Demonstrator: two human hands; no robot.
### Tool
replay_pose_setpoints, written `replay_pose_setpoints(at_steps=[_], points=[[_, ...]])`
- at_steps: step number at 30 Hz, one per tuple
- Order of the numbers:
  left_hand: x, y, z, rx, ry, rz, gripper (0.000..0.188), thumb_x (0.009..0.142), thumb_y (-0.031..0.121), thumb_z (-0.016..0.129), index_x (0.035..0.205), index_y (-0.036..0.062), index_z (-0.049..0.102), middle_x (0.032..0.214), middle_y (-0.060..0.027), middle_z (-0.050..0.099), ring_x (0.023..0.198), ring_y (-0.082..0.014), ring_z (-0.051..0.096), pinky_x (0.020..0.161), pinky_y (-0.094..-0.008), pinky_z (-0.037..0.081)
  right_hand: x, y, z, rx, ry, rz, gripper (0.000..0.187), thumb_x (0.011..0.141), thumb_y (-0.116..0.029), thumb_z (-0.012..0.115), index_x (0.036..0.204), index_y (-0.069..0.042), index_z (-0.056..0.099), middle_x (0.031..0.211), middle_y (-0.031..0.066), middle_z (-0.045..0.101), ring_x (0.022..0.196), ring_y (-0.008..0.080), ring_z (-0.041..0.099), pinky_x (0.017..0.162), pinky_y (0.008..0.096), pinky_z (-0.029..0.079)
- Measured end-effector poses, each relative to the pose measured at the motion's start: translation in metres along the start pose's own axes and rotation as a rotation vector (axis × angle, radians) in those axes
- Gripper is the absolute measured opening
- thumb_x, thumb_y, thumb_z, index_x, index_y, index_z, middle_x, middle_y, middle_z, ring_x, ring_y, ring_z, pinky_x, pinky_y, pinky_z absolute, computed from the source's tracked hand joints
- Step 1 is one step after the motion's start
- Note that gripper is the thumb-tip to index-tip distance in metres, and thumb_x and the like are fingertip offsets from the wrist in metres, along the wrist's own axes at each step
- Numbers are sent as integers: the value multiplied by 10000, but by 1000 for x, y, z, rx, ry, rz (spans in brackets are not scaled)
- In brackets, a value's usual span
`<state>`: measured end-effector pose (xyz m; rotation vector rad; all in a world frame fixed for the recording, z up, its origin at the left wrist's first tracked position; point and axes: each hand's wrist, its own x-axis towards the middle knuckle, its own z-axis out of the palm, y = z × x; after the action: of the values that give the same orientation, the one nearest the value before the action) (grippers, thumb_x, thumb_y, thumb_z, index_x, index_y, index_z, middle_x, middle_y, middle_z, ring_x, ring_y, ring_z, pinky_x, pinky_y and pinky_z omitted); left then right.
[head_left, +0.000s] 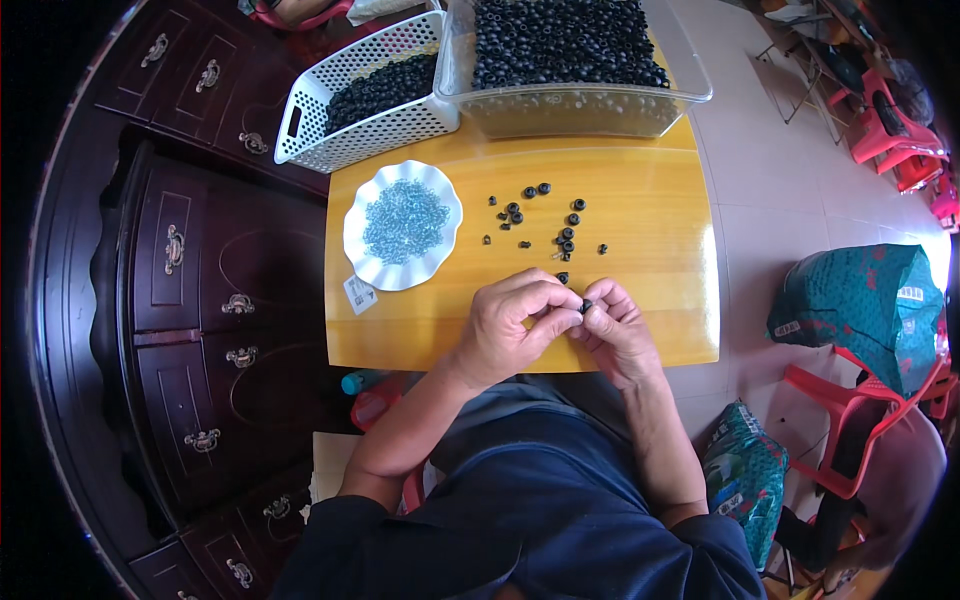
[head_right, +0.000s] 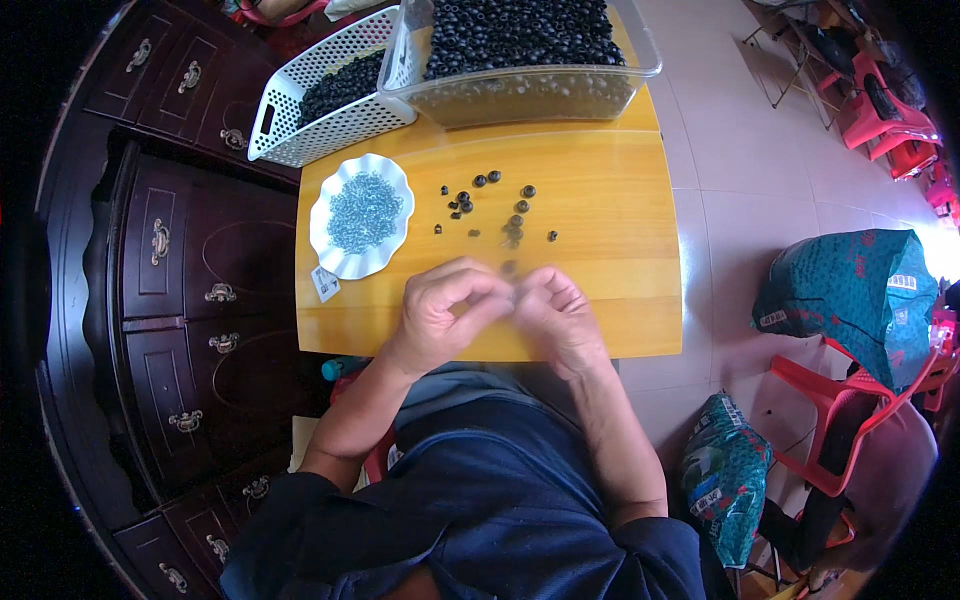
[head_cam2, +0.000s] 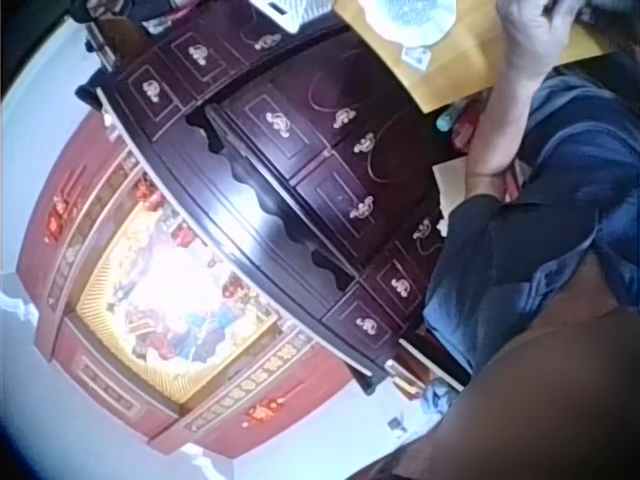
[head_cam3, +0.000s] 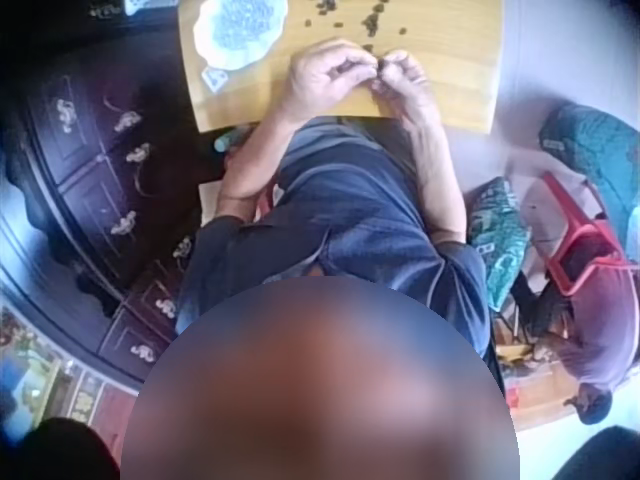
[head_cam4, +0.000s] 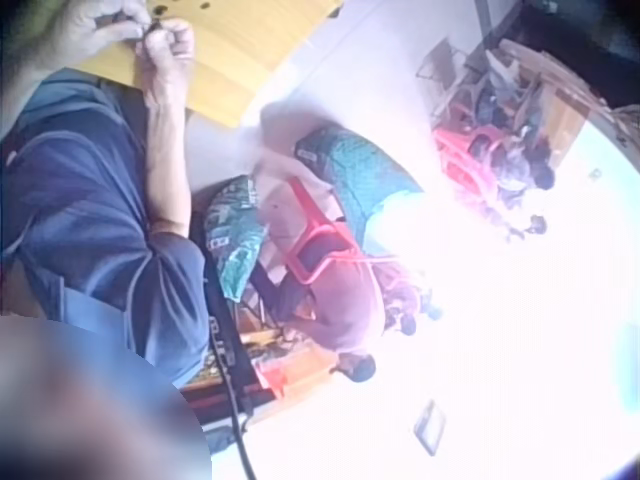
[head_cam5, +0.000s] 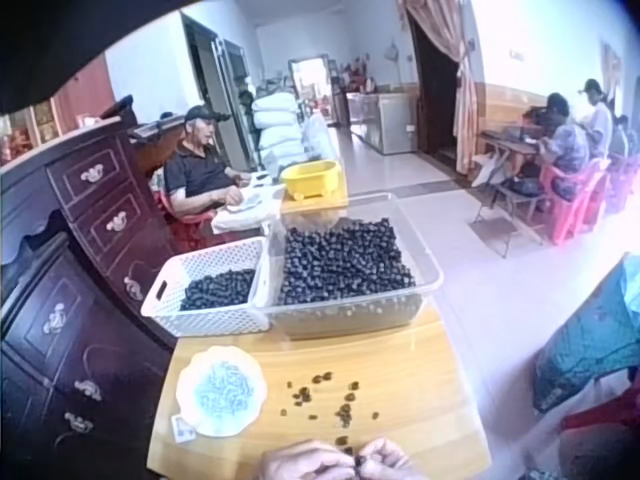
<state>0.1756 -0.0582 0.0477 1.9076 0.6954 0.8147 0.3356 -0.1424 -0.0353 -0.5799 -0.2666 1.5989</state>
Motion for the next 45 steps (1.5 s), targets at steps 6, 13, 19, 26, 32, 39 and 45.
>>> replay_pose_setpoints(at_steps=[6,13,19,26,32,39,45], points=[[1,-6,-4,72,-44,143,141,819,-39,779,907,6,678,819,-67,660,702,-170,676,607,-292,529,-2,2,4,-49,24,47,132,905,-114,779,975,-77,673,879,-8,703,765,69,621,685,219,485],[-12,-15,-16,-187,-226,-180,165,807,-10,808,901,25,677,844,-25,679,770,-112,637,692,-264,495,-7,1,-2,-44,-96,146,186,847,-39,804,994,-52,690,933,33,735,834,113,674,762,256,537],[-18,-26,-24,-597,-362,-310,213,838,14,809,1002,59,682,869,53,646,742,-45,572,682,-259,480,-9,1,7,-60,-184,225,210,845,-34,800,1027,-53,698,956,47,732,847,130,679,788,276,546],[14,-45,-32,497,86,-83,294,823,69,775,1103,58,686,939,-103,688,778,-249,689,679,-355,546,-4,-2,10,-7,-68,167,247,898,-184,788,1064,-66,647,946,55,672,804,124,621,774,275,527],[17,-67,-22,701,57,-27,216,871,144,727,1069,64,700,955,-95,675,818,-316,685,699,-419,550,-4,-1,7,56,-28,117,218,950,-169,723,1118,-53,647,976,52,662,808,132,614,785,279,520],[20,-75,-19,724,53,-6,79,862,133,714,892,78,666,899,-77,667,774,-298,682,647,-415,544,-4,-5,12,73,36,102,267,965,-175,703,1189,-43,644,985,37,656,816,133,613,794,295,522],[14,-62,-22,594,32,-18,62,844,104,705,872,71,661,821,-76,656,696,-255,673,610,-373,532,-3,-3,11,62,38,91,238,982,-185,684,1174,-50,646,989,36,655,815,127,615,791,291,529]])
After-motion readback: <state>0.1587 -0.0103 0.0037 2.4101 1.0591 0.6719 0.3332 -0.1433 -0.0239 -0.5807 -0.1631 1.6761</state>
